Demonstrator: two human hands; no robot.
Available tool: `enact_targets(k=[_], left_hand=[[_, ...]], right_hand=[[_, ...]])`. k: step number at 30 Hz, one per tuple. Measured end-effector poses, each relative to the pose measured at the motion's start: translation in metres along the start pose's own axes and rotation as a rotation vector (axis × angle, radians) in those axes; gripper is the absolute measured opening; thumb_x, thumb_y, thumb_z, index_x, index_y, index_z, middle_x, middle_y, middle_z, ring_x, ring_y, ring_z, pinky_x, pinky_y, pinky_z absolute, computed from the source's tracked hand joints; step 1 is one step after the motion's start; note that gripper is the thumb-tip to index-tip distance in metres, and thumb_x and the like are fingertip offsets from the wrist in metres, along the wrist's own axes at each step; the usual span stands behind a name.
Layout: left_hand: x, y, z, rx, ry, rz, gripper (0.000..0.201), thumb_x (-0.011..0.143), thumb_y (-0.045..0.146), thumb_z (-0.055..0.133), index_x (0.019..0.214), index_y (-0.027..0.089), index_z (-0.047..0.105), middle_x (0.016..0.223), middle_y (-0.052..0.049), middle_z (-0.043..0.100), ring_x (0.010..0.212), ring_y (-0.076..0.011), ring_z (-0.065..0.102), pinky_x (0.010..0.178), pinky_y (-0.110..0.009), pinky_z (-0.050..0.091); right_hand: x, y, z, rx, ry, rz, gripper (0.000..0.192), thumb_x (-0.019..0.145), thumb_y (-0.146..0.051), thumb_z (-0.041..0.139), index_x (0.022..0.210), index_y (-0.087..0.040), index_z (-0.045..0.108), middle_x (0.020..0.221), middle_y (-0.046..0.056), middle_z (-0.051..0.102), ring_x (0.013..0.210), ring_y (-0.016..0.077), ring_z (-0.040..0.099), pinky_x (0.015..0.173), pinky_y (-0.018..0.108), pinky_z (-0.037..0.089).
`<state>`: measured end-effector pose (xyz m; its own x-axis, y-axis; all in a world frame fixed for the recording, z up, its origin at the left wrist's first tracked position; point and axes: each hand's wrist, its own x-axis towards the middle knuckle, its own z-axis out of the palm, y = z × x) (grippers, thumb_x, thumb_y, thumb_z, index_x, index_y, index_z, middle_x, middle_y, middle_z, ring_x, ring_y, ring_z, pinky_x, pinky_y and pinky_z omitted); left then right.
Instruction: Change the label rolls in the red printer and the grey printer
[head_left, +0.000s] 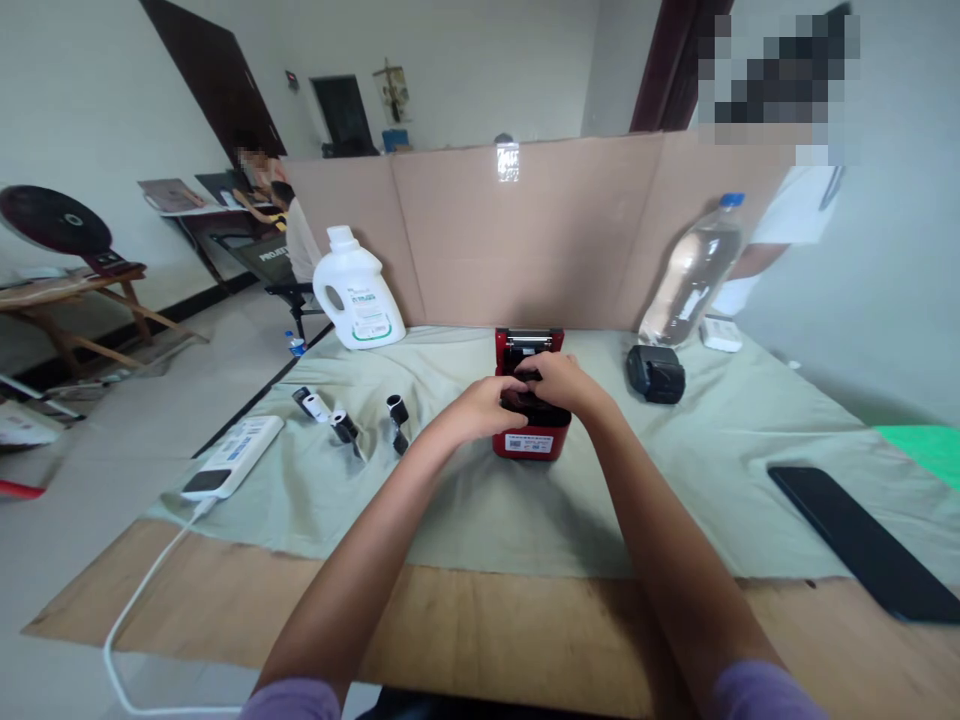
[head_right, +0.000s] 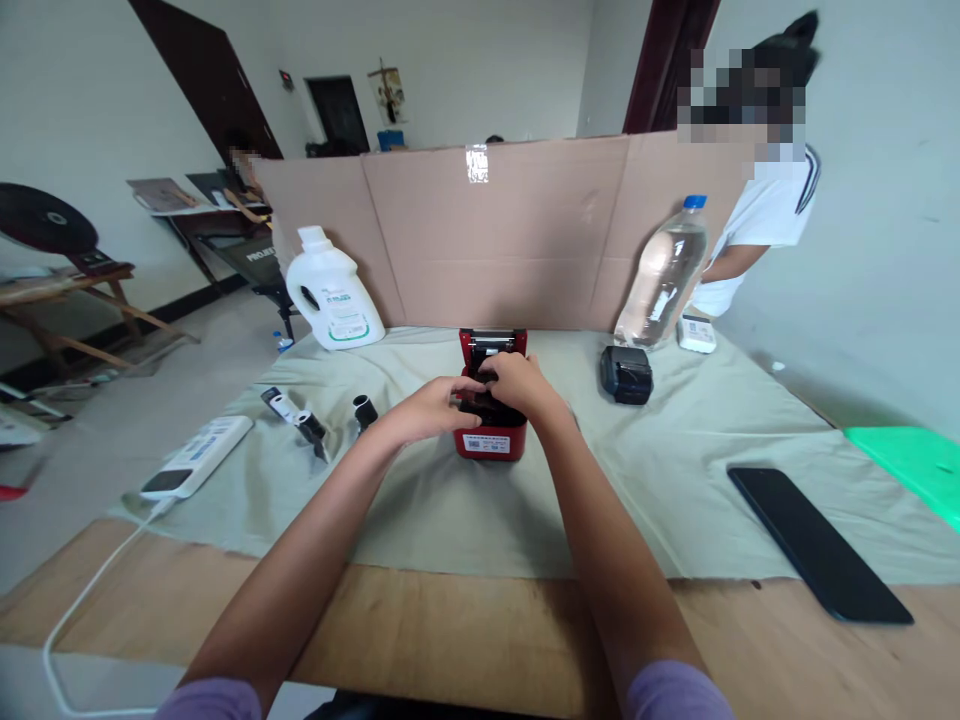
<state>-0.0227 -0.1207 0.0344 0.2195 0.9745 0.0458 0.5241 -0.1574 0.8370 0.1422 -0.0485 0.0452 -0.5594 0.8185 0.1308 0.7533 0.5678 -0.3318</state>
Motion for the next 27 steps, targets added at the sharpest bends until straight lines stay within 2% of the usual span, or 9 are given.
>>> enact_targets(k=[2,5,11,15,17,20,23,25,27], left_hand=[[-0.001,0.001,-0.005,0.139,0.025,0.052,0.044,0.074,0.011,0.07,0.116,0.02,0.075,0.117,-0.007,0.075,0.103,-0.0246,0.07,0.089,-0.032,0.054],[-0.001,0.004,-0.005,0.292,0.098,0.076,0.033,0.079,0.012,0.065,0.106,0.023,0.08,0.109,-0.005,0.078,0.102,-0.0252,0.07,0.093,-0.035,0.053],[0.001,0.002,0.0,0.453,0.149,0.062,0.029,0.086,0.018,0.061,0.101,0.031,0.081,0.111,-0.001,0.077,0.101,-0.0256,0.069,0.086,-0.036,0.052],[0.0,0.001,0.001,0.512,0.151,0.054,0.028,0.087,0.021,0.061,0.101,0.033,0.081,0.113,0.0,0.076,0.1,-0.0253,0.068,0.08,-0.034,0.051],[-0.001,0.001,0.001,0.52,0.163,0.053,0.027,0.087,0.022,0.06,0.101,0.033,0.081,0.113,-0.001,0.075,0.098,-0.0246,0.068,0.077,-0.034,0.051],[-0.003,0.002,0.0,0.52,0.18,0.062,0.026,0.088,0.023,0.061,0.1,0.032,0.081,0.11,-0.001,0.075,0.095,-0.0229,0.068,0.075,-0.032,0.05],[-0.005,0.005,-0.003,0.507,0.193,0.087,0.026,0.088,0.022,0.061,0.1,0.033,0.081,0.107,0.0,0.075,0.092,-0.021,0.068,0.074,-0.03,0.049],[-0.007,0.008,-0.005,0.484,0.206,0.118,0.025,0.088,0.022,0.061,0.1,0.032,0.08,0.104,0.0,0.076,0.088,-0.0197,0.067,0.073,-0.029,0.048],[-0.009,0.011,-0.007,0.465,0.228,0.155,0.025,0.088,0.022,0.061,0.101,0.032,0.08,0.102,0.0,0.076,0.085,-0.0188,0.067,0.072,-0.029,0.048]], right_hand=[[0.002,-0.002,0.004,-0.033,-0.018,0.038,0.033,0.083,-0.011,0.057,0.104,-0.025,0.078,0.107,0.004,0.079,0.105,0.028,0.067,0.092,0.04,0.036],[0.006,-0.001,0.01,-0.03,-0.022,0.056,0.032,0.082,-0.011,0.059,0.103,-0.025,0.078,0.108,0.005,0.079,0.107,0.0284,0.067,0.092,0.041,0.035],[0.012,0.009,0.014,0.023,-0.018,0.072,0.031,0.084,-0.018,0.062,0.111,-0.027,0.076,0.117,0.002,0.077,0.116,0.0284,0.064,0.098,0.042,0.034],[0.012,0.007,0.018,0.016,-0.06,0.116,0.031,0.083,-0.016,0.062,0.108,-0.026,0.076,0.114,0.003,0.077,0.113,0.0299,0.065,0.102,0.05,0.031],[0.009,0.006,0.015,0.024,-0.062,0.128,0.031,0.082,-0.015,0.061,0.107,-0.026,0.076,0.111,0.003,0.078,0.112,0.0301,0.065,0.103,0.053,0.031],[0.004,0.011,-0.001,0.131,-0.026,0.153,0.021,0.083,-0.022,0.062,0.096,-0.024,0.078,0.099,0.003,0.079,0.102,0.0282,0.068,0.097,0.046,0.04],[0.001,0.028,-0.017,0.239,0.188,0.242,0.021,0.083,-0.03,0.059,0.085,-0.019,0.077,0.086,0.007,0.076,0.085,0.0257,0.068,0.083,0.039,0.048],[0.003,0.039,-0.018,0.316,0.442,0.279,0.028,0.083,-0.034,0.058,0.098,-0.017,0.075,0.1,0.01,0.076,0.09,0.026,0.067,0.084,0.039,0.049],[0.008,0.047,-0.012,0.467,0.583,0.257,0.041,0.084,-0.04,0.057,0.116,-0.018,0.069,0.118,0.013,0.072,0.101,0.026,0.065,0.09,0.04,0.05]])
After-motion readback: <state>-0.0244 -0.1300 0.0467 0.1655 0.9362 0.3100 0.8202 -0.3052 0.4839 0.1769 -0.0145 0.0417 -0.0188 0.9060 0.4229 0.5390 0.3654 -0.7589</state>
